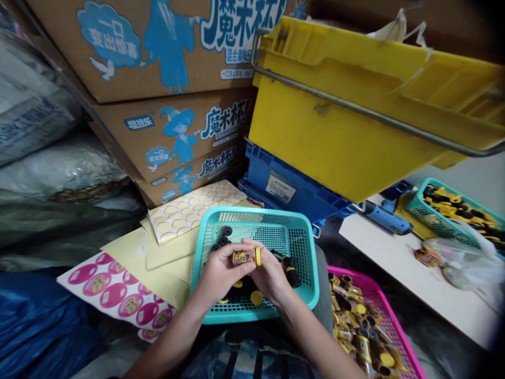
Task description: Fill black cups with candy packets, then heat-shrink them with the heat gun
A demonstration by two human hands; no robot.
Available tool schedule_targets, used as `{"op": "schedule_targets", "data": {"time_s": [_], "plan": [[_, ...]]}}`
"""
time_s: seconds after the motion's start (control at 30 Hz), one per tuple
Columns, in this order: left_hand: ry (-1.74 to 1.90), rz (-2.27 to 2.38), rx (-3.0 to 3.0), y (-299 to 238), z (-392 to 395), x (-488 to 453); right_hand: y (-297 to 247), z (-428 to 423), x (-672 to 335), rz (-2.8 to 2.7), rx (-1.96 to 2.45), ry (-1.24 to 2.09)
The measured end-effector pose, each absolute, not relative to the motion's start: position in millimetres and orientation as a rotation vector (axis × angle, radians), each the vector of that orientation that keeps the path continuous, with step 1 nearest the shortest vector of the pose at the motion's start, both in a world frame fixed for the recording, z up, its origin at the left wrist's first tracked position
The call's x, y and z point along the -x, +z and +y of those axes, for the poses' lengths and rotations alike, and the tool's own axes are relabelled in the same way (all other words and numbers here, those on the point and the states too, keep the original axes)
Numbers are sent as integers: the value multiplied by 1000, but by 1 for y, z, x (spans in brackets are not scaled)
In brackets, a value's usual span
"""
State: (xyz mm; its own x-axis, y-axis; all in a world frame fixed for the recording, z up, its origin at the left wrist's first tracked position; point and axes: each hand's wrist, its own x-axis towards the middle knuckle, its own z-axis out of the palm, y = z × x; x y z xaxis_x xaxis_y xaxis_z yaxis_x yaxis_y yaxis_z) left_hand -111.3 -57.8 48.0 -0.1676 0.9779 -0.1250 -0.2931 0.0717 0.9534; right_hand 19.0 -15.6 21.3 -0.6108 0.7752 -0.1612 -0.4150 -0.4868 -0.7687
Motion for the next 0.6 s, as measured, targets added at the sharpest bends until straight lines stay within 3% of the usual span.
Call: {"op": "schedule_targets", "data": {"time_s": [0.37,0.6], "plan": [[1350,1130,-947,48,-60,113,19,-12,-29,-1018,619,2083],[1395,1298,-1472,57,-36,101,42,-1,-37,-1325,872,1730]]}}
